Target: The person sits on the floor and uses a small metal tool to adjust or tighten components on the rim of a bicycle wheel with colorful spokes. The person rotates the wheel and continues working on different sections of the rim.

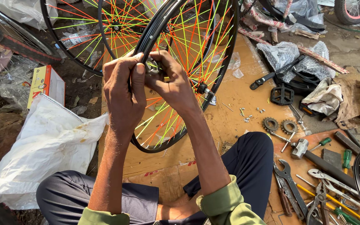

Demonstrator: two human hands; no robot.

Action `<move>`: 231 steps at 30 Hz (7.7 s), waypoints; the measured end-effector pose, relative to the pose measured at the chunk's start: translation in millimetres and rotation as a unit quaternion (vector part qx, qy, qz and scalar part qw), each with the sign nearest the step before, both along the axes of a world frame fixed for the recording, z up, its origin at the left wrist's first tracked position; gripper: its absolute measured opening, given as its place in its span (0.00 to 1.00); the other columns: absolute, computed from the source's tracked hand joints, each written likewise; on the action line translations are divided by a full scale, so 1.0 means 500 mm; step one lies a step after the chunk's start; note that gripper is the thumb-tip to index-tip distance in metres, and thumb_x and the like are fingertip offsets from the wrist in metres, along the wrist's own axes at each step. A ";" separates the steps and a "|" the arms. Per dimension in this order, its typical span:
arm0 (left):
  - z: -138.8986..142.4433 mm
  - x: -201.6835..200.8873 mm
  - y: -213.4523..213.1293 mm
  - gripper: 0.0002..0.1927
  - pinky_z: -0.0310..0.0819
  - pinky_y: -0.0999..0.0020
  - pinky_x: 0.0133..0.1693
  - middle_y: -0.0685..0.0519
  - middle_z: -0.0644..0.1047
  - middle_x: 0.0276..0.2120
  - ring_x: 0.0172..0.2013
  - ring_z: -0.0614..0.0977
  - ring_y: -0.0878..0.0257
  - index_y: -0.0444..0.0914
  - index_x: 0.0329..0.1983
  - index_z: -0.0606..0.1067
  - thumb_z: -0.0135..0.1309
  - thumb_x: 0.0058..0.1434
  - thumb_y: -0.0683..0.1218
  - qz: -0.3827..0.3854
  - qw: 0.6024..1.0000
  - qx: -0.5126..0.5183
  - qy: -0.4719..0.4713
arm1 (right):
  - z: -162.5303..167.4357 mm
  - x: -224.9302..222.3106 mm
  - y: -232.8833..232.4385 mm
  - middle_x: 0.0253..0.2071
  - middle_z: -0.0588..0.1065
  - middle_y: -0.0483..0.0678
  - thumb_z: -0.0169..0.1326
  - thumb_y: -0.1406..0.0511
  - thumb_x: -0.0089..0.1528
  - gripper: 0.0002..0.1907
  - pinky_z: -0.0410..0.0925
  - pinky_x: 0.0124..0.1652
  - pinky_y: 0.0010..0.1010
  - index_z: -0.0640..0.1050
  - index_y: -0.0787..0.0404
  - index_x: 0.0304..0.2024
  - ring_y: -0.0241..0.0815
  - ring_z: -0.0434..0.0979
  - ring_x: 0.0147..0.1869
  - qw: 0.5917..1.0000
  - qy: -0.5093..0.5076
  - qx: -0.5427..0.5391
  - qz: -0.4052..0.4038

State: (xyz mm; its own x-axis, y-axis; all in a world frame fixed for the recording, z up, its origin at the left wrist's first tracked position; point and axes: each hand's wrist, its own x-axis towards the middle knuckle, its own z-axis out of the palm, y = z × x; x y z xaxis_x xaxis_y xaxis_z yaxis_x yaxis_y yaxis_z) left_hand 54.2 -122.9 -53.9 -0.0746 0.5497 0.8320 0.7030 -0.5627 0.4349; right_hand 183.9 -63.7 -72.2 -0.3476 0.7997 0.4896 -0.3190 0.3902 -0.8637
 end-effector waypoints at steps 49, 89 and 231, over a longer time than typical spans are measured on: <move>-0.056 0.036 -0.053 0.04 0.67 0.58 0.61 0.43 0.78 0.59 0.58 0.77 0.49 0.33 0.50 0.73 0.51 0.76 0.39 0.066 0.998 0.012 -0.014 | -0.053 -0.018 -0.024 0.53 0.77 0.47 0.58 0.69 0.70 0.04 0.66 0.44 0.25 0.75 0.62 0.42 0.32 0.71 0.50 0.978 0.070 0.072 -0.185; 0.018 0.008 -0.029 0.15 0.66 0.57 0.65 0.45 0.77 0.62 0.61 0.76 0.49 0.37 0.67 0.73 0.47 0.79 0.39 0.024 0.997 0.001 0.069 | -0.008 0.011 -0.006 0.45 0.77 0.39 0.55 0.68 0.66 0.05 0.72 0.51 0.22 0.72 0.61 0.42 0.28 0.75 0.50 0.993 0.115 0.008 -0.017; 0.025 0.020 -0.021 0.11 0.70 0.59 0.62 0.47 0.79 0.58 0.59 0.76 0.51 0.35 0.62 0.75 0.49 0.79 0.40 0.009 1.000 -0.001 0.027 | -0.048 -0.013 0.008 0.53 0.73 0.45 0.58 0.71 0.68 0.19 0.70 0.58 0.28 0.69 0.58 0.59 0.33 0.74 0.58 0.990 0.130 0.045 -0.013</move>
State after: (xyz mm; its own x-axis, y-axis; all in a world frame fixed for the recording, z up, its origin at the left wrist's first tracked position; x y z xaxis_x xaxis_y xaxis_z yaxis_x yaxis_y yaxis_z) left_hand 64.0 -133.6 -41.3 -0.0399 0.5511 0.8335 0.7361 -0.5479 0.3975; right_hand 177.5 -59.8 -96.2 -0.1794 0.7557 0.6298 -0.5146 0.4736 -0.7148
